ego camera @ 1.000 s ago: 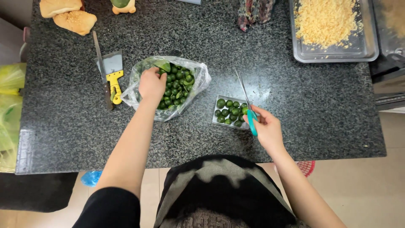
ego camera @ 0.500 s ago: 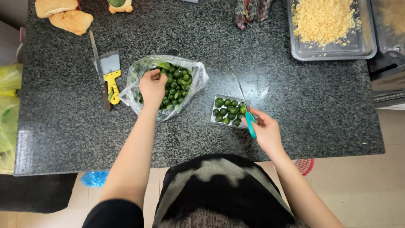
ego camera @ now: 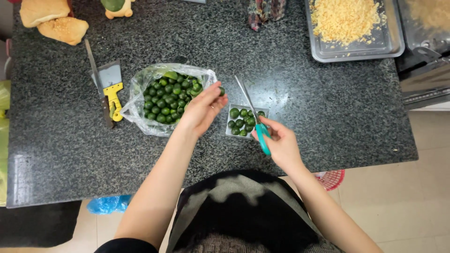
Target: Trim the stems of small green citrus fruits with scissors and place them into a small plastic container.
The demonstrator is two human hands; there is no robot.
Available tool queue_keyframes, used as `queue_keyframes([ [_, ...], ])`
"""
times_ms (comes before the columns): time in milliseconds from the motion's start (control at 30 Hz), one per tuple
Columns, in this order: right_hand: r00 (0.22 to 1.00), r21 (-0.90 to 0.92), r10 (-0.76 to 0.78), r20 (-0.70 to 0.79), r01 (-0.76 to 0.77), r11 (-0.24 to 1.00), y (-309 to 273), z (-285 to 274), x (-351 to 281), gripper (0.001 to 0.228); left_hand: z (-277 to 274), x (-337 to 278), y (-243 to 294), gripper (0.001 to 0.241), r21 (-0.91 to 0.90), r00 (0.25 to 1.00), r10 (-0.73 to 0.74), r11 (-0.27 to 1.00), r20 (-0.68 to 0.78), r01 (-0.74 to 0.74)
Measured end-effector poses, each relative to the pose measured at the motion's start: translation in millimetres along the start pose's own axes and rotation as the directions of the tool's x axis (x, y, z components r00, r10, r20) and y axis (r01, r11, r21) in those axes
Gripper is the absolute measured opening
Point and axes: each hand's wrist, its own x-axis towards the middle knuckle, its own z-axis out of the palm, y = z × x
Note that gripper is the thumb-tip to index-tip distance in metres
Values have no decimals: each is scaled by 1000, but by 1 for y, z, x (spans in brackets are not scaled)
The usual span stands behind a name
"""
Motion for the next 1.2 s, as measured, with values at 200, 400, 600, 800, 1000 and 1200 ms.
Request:
queue_keyframes([
  [200, 998, -152, -66, -8, 64, 986, -17, 6, -19, 58, -2, 9, -19, 44, 103, 999, -10, 995, -33, 13],
  [400, 981, -413, -193, -22, 167, 895, -36, 10, -24, 63, 19, -6, -18, 42, 205, 999, 1, 979, -49, 9],
  [600, 970, -435, -243, 13, 225, 872, -46, 11, -23, 61, 26, -9, -22, 42, 228, 998, -26, 973, -60, 39],
  [800, 961, -461, -273, 38, 259, 848, -44, 10, -21, 59, 28, -11, -21, 41, 222, 998, -20, 974, -60, 33],
  [1000, 966, -499, -244, 84, 253, 829, -42, 4, -15, 58, 19, -1, -25, 42, 216, 994, -19, 976, -106, 42],
  [1200, 968, -552, -227, 107, 248, 796, -23, 2, -6, 60, -4, 13, -39, 43, 152, 990, -48, 986, -133, 69],
])
